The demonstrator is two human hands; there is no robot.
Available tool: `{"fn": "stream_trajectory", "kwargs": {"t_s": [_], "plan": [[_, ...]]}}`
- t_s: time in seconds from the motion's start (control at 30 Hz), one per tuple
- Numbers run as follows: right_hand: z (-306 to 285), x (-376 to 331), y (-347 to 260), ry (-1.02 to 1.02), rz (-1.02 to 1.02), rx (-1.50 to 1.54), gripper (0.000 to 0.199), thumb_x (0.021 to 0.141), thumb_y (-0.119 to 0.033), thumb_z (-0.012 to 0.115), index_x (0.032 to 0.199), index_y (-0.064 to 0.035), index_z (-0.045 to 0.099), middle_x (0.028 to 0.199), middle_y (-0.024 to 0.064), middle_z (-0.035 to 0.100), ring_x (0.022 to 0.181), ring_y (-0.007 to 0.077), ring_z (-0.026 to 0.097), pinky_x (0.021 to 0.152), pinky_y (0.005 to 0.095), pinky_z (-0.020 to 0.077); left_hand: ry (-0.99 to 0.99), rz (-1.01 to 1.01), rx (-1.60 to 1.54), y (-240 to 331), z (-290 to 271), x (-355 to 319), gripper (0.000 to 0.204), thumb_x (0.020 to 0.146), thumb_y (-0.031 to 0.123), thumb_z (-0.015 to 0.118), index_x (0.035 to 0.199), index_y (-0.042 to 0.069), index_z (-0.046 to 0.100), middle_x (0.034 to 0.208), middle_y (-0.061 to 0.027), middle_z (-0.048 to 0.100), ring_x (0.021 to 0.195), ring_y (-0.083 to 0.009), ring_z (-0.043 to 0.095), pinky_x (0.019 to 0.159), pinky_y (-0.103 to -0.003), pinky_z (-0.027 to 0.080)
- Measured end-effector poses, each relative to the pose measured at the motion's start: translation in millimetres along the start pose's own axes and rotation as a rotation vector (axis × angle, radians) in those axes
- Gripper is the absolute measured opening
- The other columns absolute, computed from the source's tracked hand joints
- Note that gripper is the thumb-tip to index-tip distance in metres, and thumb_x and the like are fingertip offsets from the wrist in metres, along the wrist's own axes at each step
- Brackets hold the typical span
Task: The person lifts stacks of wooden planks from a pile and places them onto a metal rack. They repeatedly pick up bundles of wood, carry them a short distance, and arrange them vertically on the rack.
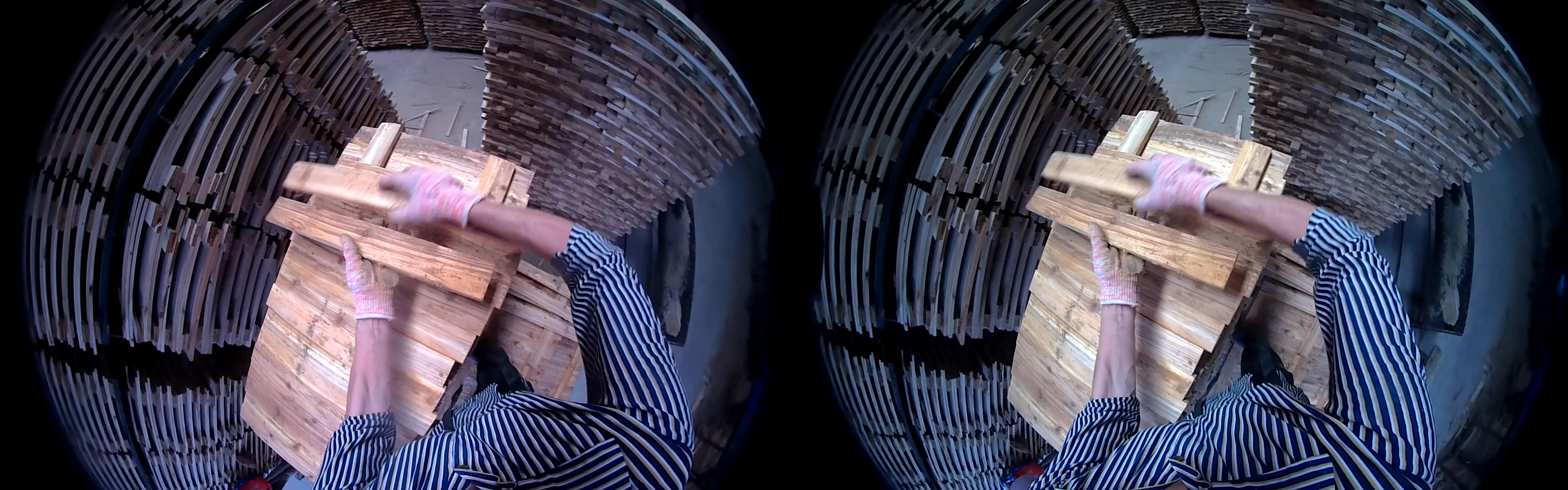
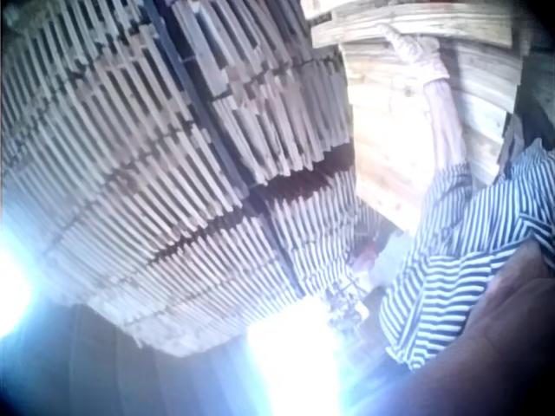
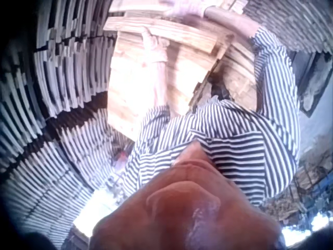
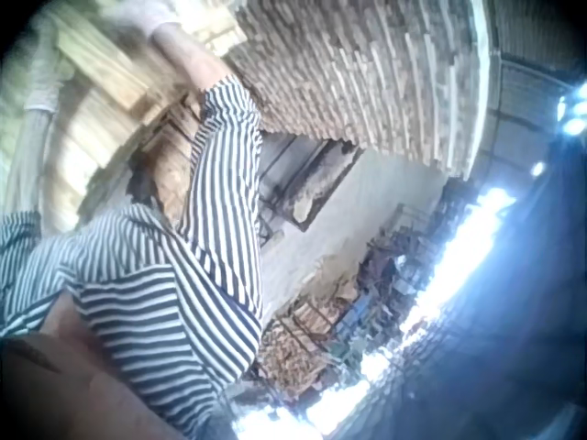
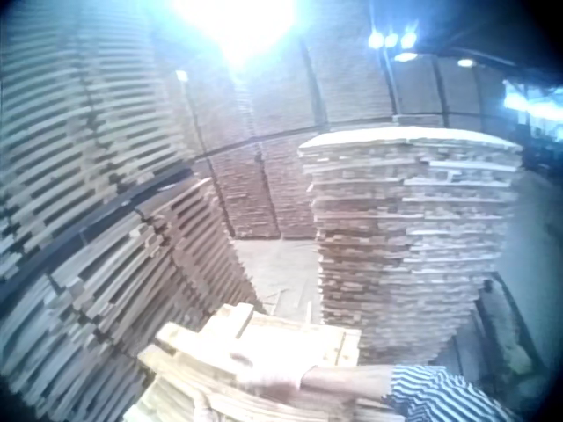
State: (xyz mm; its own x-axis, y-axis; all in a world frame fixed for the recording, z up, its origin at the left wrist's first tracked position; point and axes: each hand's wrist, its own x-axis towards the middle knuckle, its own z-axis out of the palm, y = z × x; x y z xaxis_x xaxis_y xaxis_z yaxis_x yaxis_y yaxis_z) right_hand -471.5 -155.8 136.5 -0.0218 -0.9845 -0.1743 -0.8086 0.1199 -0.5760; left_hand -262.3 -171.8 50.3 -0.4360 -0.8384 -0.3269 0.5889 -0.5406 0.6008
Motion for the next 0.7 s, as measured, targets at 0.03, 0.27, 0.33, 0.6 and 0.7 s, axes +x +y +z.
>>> {"fn": "stream_trajectory", "kwargs": {"t_s": [0.03,0.27,0.33,0.6,0.7], "plan": [[-7,6,24,0.134,-0.047,-0.001,0.077,0.075,-0.046,0.065,0.143,-0.0118,0.058,0.114,0.0183,0.071,0.105,0.0309,0.069,0.086,0.0412,0.0581,0.026,0.022,0.022,1,6,-4,0.075,0.098,0.063,0.055,0.143,0.003,0.049,0.137,-0.0169,0.058,0.134,-0.0350,0.051,0.113,-0.055,0.042],[34,28,148,0.324,-0.086,-0.151,0.045,0.099,-0.033,0.058,0.141,-0.0177,0.061,0.139,0.0150,0.062,0.133,0.0362,0.054,0.109,0.0481,0.0462,-0.003,-0.034,-0.064,-7,-27,-11,0.075,0.100,0.060,0.053,0.137,-0.005,0.052,0.137,-0.0206,0.058,0.130,-0.0371,0.053,0.116,-0.054,0.039],[22,24,112,0.100,-0.022,-0.187,0.054,0.100,-0.047,0.053,0.143,-0.0143,0.059,0.146,0.0188,0.055,0.138,0.0382,0.049,0.111,0.0521,0.0428,0.024,-0.033,-0.061,-6,-35,-11,0.078,0.099,0.063,0.054,0.140,-0.004,0.050,0.138,-0.0202,0.057,0.131,-0.0367,0.052,0.116,-0.053,0.039],[43,-13,-14,0.004,-0.113,0.127,0.098,0.085,-0.080,0.054,0.158,-0.0169,0.039,0.131,0.0266,0.059,0.127,0.0387,0.058,0.103,0.0526,0.0486,-0.180,-0.022,0.047,9,36,-5,0.106,0.089,0.082,0.046,0.161,0.008,0.022,0.158,-0.0259,0.034,0.144,-0.0375,0.041,0.118,-0.047,0.041],[-5,-2,24,-0.074,0.050,0.209,0.089,0.086,-0.074,0.055,0.158,-0.0252,0.039,0.122,0.0227,0.064,0.117,0.0340,0.063,0.094,0.0493,0.0522,-0.335,0.014,1.297,-2,32,1,0.111,0.091,0.082,0.042,0.163,0.002,0.012,0.166,-0.0272,0.017,0.154,-0.0399,0.020,0.125,-0.053,0.019]]}}
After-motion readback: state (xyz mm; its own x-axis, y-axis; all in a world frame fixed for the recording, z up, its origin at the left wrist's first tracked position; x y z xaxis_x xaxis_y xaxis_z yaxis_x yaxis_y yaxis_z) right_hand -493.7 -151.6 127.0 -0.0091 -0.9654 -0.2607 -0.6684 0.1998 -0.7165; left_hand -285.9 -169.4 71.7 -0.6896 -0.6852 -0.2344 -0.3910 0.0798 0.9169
